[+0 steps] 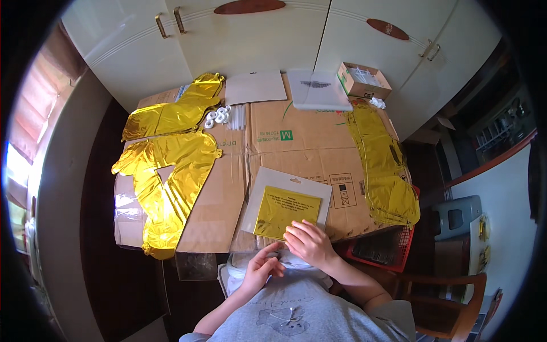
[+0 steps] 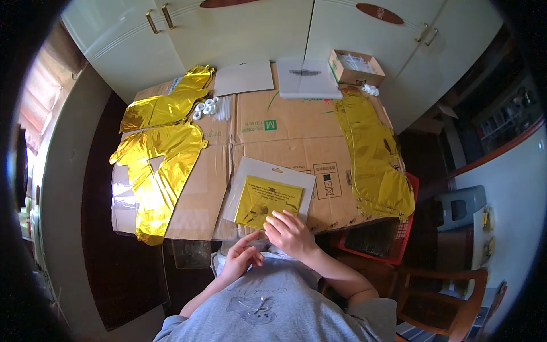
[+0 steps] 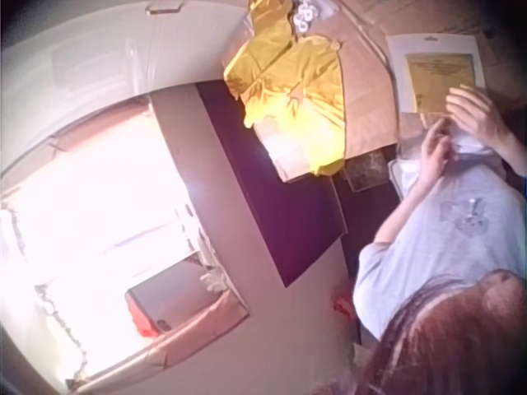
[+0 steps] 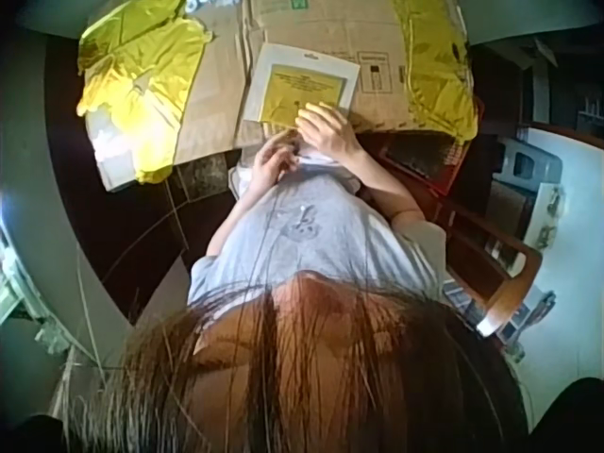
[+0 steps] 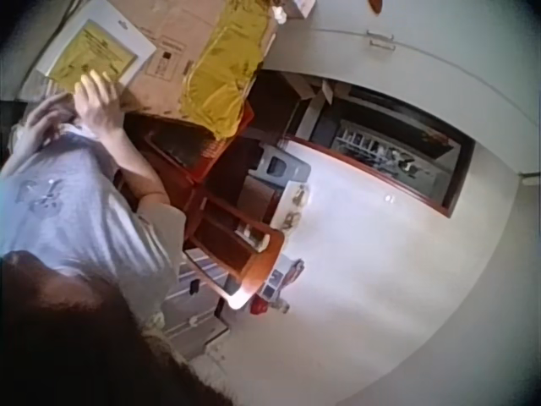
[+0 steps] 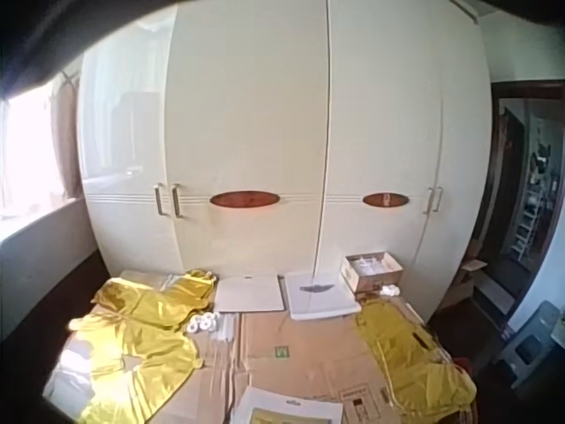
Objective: Fold and organize gold foil letter/number balloons on a cardboard workspace.
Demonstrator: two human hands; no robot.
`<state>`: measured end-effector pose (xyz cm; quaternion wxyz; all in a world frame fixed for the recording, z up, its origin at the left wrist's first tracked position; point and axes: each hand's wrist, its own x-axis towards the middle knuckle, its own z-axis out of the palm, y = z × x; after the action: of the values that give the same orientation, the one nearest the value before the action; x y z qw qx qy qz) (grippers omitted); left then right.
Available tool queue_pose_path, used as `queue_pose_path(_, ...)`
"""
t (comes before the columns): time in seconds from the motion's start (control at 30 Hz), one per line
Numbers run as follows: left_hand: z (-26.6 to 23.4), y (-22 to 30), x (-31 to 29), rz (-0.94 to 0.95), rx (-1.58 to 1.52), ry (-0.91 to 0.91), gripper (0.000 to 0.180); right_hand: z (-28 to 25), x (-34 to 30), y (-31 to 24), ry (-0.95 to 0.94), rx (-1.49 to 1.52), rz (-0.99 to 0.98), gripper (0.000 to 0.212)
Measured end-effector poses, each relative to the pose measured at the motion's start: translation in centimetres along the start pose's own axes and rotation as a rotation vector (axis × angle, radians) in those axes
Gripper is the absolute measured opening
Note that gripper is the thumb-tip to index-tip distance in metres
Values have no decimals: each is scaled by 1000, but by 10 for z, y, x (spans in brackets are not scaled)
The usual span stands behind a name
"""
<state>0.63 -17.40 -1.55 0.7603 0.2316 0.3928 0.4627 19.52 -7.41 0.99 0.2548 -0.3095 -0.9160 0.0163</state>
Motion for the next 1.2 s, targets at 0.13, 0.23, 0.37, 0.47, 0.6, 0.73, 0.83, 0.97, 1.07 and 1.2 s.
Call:
queue_pose_path(0.13, 8, 11, 3, -54, -197, 55, 47, 0, 1, 2, 35, 1, -24, 22)
queue_pose_path(0.23, 8, 10, 11, -81, -385, 32, 48, 3, -1, 4, 41, 2, -44, 21)
queue_pose_path(0.37, 12, 16, 13, -85, -490, 22, 45, 4, -4, 4, 43, -17, -52, 20)
queue_pose_path(0.47, 13, 19, 13, -69, -533, -5, 44, 1, -2, 2, 45, -25, -41, 20)
queue_pose_path(0.6, 14, 24, 13, -59, -536, -17, 47, -7, 1, 0, 66, -40, -11, 19)
queue_pose_path(0.73, 16, 52, 11, -101, -171, -47, 39, -21, 10, 8, 103, -83, -18, 19)
queue_pose_path(0.83, 2, 109, 7, -116, 360, -152, 24, -39, 22, 16, 127, -102, -32, 18)
queue_pose_path(0.97, -28, 192, 59, 457, 849, 195, 20, -58, 43, 28, 161, -107, -52, 17)
queue_pose_path(1.07, -84, 245, 141, 768, 1541, 628, 18, -67, 57, 32, 174, -97, -41, 14)
queue_pose_path(1.2, -113, 271, 203, 653, 1755, 819, 16, -75, 64, 39, 180, -56, -6, 13)
